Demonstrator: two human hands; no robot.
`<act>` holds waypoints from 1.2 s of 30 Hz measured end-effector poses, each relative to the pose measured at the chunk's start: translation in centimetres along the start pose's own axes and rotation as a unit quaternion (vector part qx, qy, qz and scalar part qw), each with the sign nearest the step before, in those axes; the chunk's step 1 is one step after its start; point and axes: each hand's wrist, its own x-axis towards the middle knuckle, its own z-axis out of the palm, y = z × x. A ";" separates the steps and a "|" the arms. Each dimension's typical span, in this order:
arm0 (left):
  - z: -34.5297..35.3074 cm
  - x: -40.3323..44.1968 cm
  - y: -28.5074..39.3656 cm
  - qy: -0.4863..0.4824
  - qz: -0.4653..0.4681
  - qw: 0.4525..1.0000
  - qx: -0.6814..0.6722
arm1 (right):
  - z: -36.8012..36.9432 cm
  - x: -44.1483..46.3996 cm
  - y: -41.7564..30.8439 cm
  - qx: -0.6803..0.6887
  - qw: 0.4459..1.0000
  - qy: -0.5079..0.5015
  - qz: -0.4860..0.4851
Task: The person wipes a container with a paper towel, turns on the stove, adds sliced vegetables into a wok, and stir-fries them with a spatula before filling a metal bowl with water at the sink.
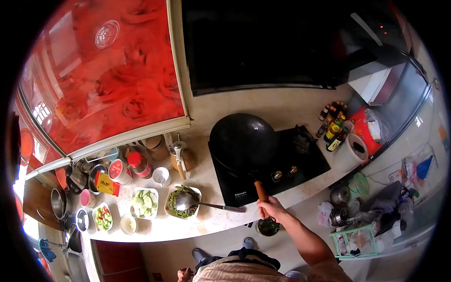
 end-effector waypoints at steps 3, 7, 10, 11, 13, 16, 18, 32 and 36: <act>0.1 0.0 2.4 -0.009 0.000 1.000 -0.006 | 0.4 -0.6 -0.8 -0.021 0.999 0.022 0.022; 1.2 1.4 3.1 -0.009 0.033 0.997 -0.070 | 0.0 -1.1 -0.7 -0.038 0.998 0.043 0.034; 1.1 1.3 3.4 -0.017 0.030 0.999 -0.024 | -0.3 -1.2 0.1 -0.026 0.998 0.034 0.052; 1.0 1.2 3.6 -0.019 0.029 0.999 -0.013 | -0.1 -1.3 0.0 -0.025 0.997 0.034 0.061; 0.1 0.4 3.7 -0.019 0.029 0.999 0.035 | -0.2 -1.4 0.2 -0.024 0.997 0.032 0.061; -0.6 -0.3 4.2 -0.003 0.087 0.993 0.082 | -1.0 -1.1 0.5 -0.002 0.997 0.041 0.066; -1.0 -0.6 3.4 0.005 0.100 0.993 0.068 | -2.8 0.0 2.3 0.062 0.996 0.047 0.050; 14.7 -19.0 34.9 -0.264 0.433 0.847 0.159 | 3.7 1.3 20.1 -0.311 0.942 -0.050 -0.114; 18.7 -20.4 38.5 -0.302 0.643 0.626 0.323 | 8.1 1.0 20.7 -0.216 0.939 -0.204 -0.174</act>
